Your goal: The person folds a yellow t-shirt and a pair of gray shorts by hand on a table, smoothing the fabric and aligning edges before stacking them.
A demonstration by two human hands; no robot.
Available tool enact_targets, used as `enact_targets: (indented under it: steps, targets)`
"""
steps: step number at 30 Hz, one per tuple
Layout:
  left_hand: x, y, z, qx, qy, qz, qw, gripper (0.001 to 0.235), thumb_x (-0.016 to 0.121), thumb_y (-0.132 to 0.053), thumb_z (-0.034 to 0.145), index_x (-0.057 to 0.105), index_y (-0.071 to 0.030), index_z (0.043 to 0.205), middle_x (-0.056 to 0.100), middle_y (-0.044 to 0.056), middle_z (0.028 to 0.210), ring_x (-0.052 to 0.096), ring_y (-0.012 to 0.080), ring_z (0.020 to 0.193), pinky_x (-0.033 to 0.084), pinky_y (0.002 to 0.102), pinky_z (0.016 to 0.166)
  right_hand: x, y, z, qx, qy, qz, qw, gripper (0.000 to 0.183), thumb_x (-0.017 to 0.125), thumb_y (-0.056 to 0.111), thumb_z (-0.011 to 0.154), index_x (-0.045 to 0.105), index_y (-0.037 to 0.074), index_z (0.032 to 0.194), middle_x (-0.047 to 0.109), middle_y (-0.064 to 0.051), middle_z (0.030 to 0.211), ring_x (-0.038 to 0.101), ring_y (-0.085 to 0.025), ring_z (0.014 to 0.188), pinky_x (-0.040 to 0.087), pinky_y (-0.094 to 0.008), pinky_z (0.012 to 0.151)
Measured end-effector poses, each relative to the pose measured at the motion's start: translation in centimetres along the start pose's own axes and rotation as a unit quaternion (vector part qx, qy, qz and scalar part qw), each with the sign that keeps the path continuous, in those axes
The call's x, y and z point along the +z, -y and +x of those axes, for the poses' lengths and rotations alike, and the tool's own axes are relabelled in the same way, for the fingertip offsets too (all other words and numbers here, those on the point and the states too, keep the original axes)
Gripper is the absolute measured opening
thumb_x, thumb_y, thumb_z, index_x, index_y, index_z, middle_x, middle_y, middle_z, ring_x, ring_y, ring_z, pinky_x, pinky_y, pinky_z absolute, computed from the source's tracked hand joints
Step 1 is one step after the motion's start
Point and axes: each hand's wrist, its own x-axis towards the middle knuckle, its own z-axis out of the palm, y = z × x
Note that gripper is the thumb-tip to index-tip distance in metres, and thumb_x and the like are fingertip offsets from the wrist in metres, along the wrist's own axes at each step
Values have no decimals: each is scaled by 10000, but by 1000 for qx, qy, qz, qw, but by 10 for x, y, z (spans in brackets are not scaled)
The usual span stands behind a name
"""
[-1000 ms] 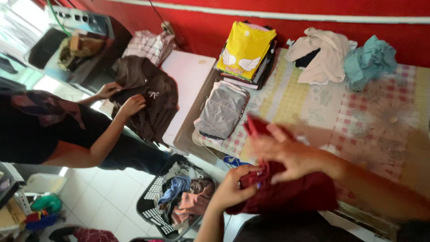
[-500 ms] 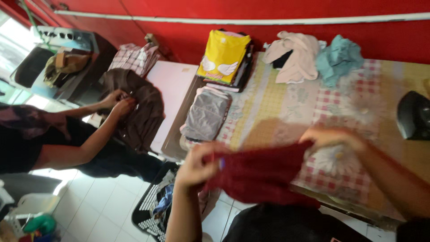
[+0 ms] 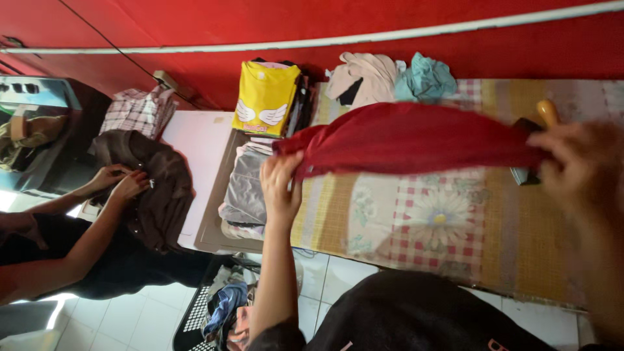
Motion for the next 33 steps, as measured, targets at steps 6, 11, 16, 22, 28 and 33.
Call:
enact_targets:
  steps: [6,11,16,22,28,33]
  targets:
    - [61,26,-159,-154,49,6,987,265,673,22,854,679,-87,1095,673,107,1102,612,326,1112,440,459,941,149,-26,-169,34,163,120,979,301,668,-13,792,746,127,1047,693,-65,1065,650,-301,1018,504,-452,929]
    - [101,13,-249,-235,114,51,964,283,663,42,834,700,-94,1079,665,120,1147,591,347,1126,458,464,971,190,-22,-234,55,196,167,965,191,685,54,798,738,114,972,692,-80,1029,657,-317,1023,525,-447,907]
    - [126,11,-288,-304,17,67,950,313,624,76,854,684,-91,1113,632,151,1245,577,352,1195,469,444,1011,188,-43,-250,162,145,248,944,169,646,134,915,716,94,1063,705,-112,1024,688,-297,990,538,-417,947]
    - [145,13,-331,-505,-113,-126,846,475,514,40,940,500,-52,1405,547,85,1335,561,206,1152,489,308,879,195,-38,-231,276,185,190,924,372,743,416,1038,731,45,1011,719,-123,964,696,-291,879,536,-393,777]
    - [156,44,-355,-575,-171,-221,769,276,565,-162,1100,588,-43,1348,616,64,1243,576,126,1060,478,254,861,195,-30,-232,290,280,192,895,419,816,440,857,724,44,959,698,-108,773,688,-279,708,532,-397,642]
    - [153,63,-363,-560,-148,-190,792,267,743,-105,949,577,-41,1148,591,23,983,514,113,807,438,250,696,228,-64,-266,494,270,558,609,259,698,329,1001,682,71,992,677,8,777,647,-121,697,509,-310,633]
